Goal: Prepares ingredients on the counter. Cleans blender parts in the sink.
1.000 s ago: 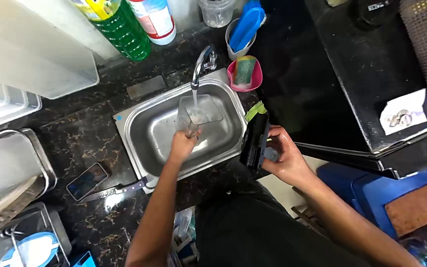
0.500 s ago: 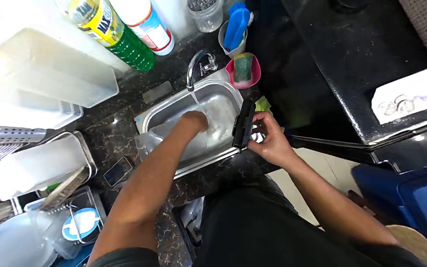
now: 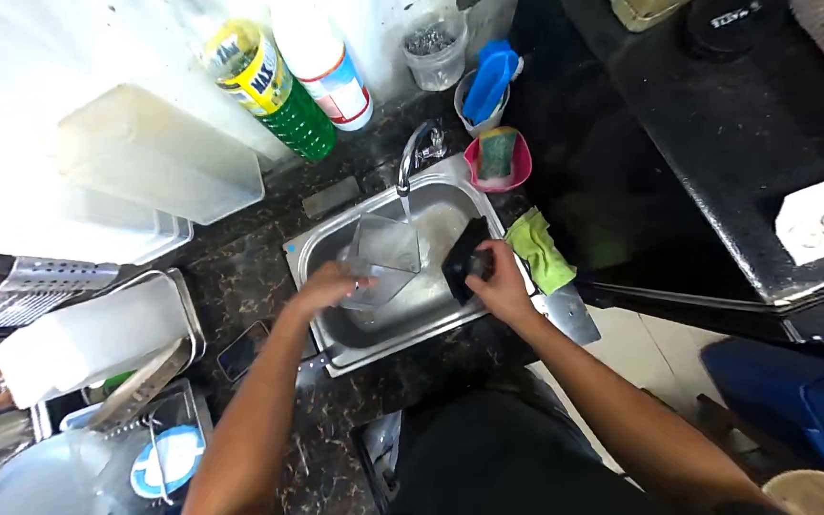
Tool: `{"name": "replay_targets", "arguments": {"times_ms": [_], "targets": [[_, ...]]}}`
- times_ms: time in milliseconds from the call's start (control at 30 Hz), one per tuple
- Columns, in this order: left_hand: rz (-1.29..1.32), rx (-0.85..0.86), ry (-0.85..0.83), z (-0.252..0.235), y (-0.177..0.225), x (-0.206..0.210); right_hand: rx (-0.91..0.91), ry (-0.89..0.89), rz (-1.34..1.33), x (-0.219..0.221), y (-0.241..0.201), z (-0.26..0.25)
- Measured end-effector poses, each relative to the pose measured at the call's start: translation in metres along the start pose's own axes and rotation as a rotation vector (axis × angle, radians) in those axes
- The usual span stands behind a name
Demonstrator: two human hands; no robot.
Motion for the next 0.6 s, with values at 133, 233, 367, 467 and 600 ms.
{"name": "replay_targets", "arguments": {"times_ms": [133,233,367,467,600], "targets": [[0.211,0.102,0.282,-0.045,-0.004,0.052,-0.047,0.085,-0.007,-0.029,-0.026,0.03],[0.364,0.318,0.325,-0.059,0.01,0.089,-0.125,0.12,-0.095,-0.03,-0.044,0.044],[0.593,0.306,0.344,-0.038,-0.021,0.101,-0.251,0.12,-0.172,-0.032,-0.069,0.059],[0.447,0.237,0.398,-0.04,-0.037,0.085,-0.291,0.136,-0.147,-0.031,-0.075,0.072],[0.484,0.425,0.447,-0.058,-0.02,0.085,-0.29,0.182,-0.15,-0.029,-0.074,0.084]]}}
Point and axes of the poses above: each hand's wrist, its own z-axis away from the middle knuckle, its own x-axis out of the palm, y = z × x, the point moved 2 cm from there along -z, towards the middle knuckle, and after that the axes turned 8 degrees about -z, right-handed, at the moved point
